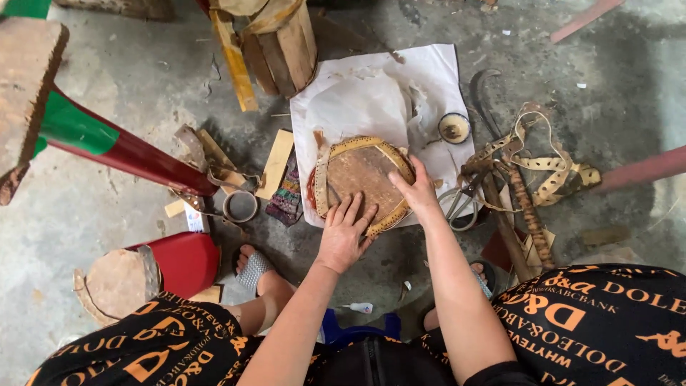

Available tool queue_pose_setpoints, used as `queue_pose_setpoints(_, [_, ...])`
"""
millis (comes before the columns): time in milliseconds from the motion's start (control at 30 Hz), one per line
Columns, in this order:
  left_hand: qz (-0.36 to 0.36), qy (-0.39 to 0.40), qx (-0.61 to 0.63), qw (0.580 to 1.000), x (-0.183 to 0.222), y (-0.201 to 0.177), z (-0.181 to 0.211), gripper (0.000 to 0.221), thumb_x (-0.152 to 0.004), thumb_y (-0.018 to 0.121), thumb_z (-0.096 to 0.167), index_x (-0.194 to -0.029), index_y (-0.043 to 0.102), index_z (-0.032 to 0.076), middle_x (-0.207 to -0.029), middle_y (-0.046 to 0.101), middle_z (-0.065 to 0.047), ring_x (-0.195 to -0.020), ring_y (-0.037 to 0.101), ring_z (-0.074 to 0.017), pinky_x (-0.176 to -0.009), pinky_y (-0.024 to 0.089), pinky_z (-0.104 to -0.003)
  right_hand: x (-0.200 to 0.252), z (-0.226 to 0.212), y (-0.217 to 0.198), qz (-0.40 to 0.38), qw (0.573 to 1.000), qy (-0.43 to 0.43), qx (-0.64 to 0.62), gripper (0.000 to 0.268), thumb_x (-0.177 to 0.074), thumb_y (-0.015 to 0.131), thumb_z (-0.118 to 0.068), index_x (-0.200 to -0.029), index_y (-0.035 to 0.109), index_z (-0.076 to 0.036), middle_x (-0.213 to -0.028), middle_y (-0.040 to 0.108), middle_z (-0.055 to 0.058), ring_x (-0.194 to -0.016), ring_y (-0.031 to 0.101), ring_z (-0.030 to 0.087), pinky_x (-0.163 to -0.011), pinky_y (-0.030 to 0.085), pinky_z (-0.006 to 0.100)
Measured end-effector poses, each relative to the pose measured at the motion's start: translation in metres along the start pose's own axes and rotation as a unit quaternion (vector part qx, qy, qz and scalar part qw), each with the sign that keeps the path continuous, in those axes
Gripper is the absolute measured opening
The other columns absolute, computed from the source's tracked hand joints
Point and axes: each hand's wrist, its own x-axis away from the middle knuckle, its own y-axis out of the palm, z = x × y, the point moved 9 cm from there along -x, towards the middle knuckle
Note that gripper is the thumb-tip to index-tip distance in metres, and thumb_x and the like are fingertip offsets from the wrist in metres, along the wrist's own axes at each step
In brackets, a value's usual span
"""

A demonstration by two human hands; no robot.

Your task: Trimming excess leather from the rim of a drum using scissors

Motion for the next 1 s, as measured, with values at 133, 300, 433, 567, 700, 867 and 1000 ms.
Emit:
queue_pose_setpoints(133, [0.007,0.009,0.0,1.0,0.001,0.001,0.0,0.071,-0.084,0.068,0.06,-0.149,0.051,0.035,-0.161,0.04,-0.009,-0.147,0.036,-0.032,-0.118,0.028,-0.05,0.016,-0.025,-0.001,-0.082,0.995,-0.045,0.031,0.096,-0.091,0.071,-0.048,-0.162,0.023,-0.006,-0.161,0.027,0.032,-0.149,0.025,0.049,-0.123,0.021,0.056])
queue_pose_setpoints(300, [0.005,0.006,0.009,1.0,0.0,-0.001,0.001,0.07,-0.087,0.066,0.059,-0.15,0.049,0.035,-0.161,0.039,-0.009,-0.148,0.035,-0.0325,-0.117,0.028,-0.05,0.026,-0.047,-0.026,-0.092,0.996,0.01,0.011,0.065,-0.104,0.053,-0.028,-0.162,0.025,-0.017,-0.161,0.031,0.022,-0.147,0.032,0.039,-0.121,0.026,0.055])
queue_pose_setpoints(433, [0.006,0.006,0.008,1.0,0.0,-0.002,0.0,0.069,-0.086,0.066,0.059,-0.149,0.05,0.036,-0.161,0.04,-0.008,-0.148,0.035,-0.0316,-0.118,0.028,-0.049,0.032,-0.06,-0.03,-0.201,0.952,-0.014,0.228,0.074,-0.096,0.041,0.002,-0.165,0.021,-0.019,-0.162,0.033,0.021,-0.147,0.033,0.04,-0.119,0.03,0.054])
queue_pose_setpoints(567, [0.011,0.007,-0.001,1.0,-0.001,-0.007,0.003,0.069,-0.085,0.067,0.059,-0.148,0.052,0.036,-0.161,0.041,-0.008,-0.148,0.035,-0.0308,-0.118,0.029,-0.048,-0.001,-0.02,-0.043,-0.236,0.907,-0.011,0.348,0.076,-0.094,0.047,-0.002,-0.165,0.021,-0.013,-0.156,0.041,0.025,-0.142,0.044,0.038,-0.116,0.037,0.05])
queue_pose_setpoints(700, [0.006,0.008,-0.006,1.0,-0.001,-0.005,0.003,0.069,-0.084,0.068,0.058,-0.148,0.052,0.036,-0.161,0.041,-0.007,-0.148,0.036,-0.0303,-0.117,0.029,-0.048,-0.013,0.015,-0.034,-0.323,0.897,-0.032,0.3,0.07,-0.094,0.062,-0.021,-0.156,0.037,0.0,-0.132,0.063,0.031,-0.125,0.06,0.043,-0.107,0.048,0.051])
queue_pose_setpoints(867, [-0.001,0.009,-0.009,1.0,-0.002,-0.007,0.003,0.07,-0.085,0.066,0.059,-0.149,0.05,0.036,-0.161,0.039,-0.007,-0.148,0.034,-0.0304,-0.118,0.028,-0.048,-0.01,0.026,-0.025,-0.297,0.932,-0.016,0.208,0.077,-0.092,0.072,-0.023,-0.156,0.036,0.0,-0.131,0.062,0.035,-0.123,0.06,0.045,-0.103,0.05,0.052])
queue_pose_setpoints(1000, [-0.01,0.006,-0.009,1.0,-0.001,-0.007,0.003,0.07,-0.086,0.066,0.058,-0.15,0.049,0.037,-0.163,0.037,-0.006,-0.149,0.033,-0.0301,-0.118,0.027,-0.049,0.011,0.015,-0.015,-0.306,0.926,-0.035,0.218,0.084,-0.09,0.069,-0.017,-0.159,0.025,0.0,-0.118,0.07,0.026,-0.113,0.067,0.037,-0.098,0.054,0.049])
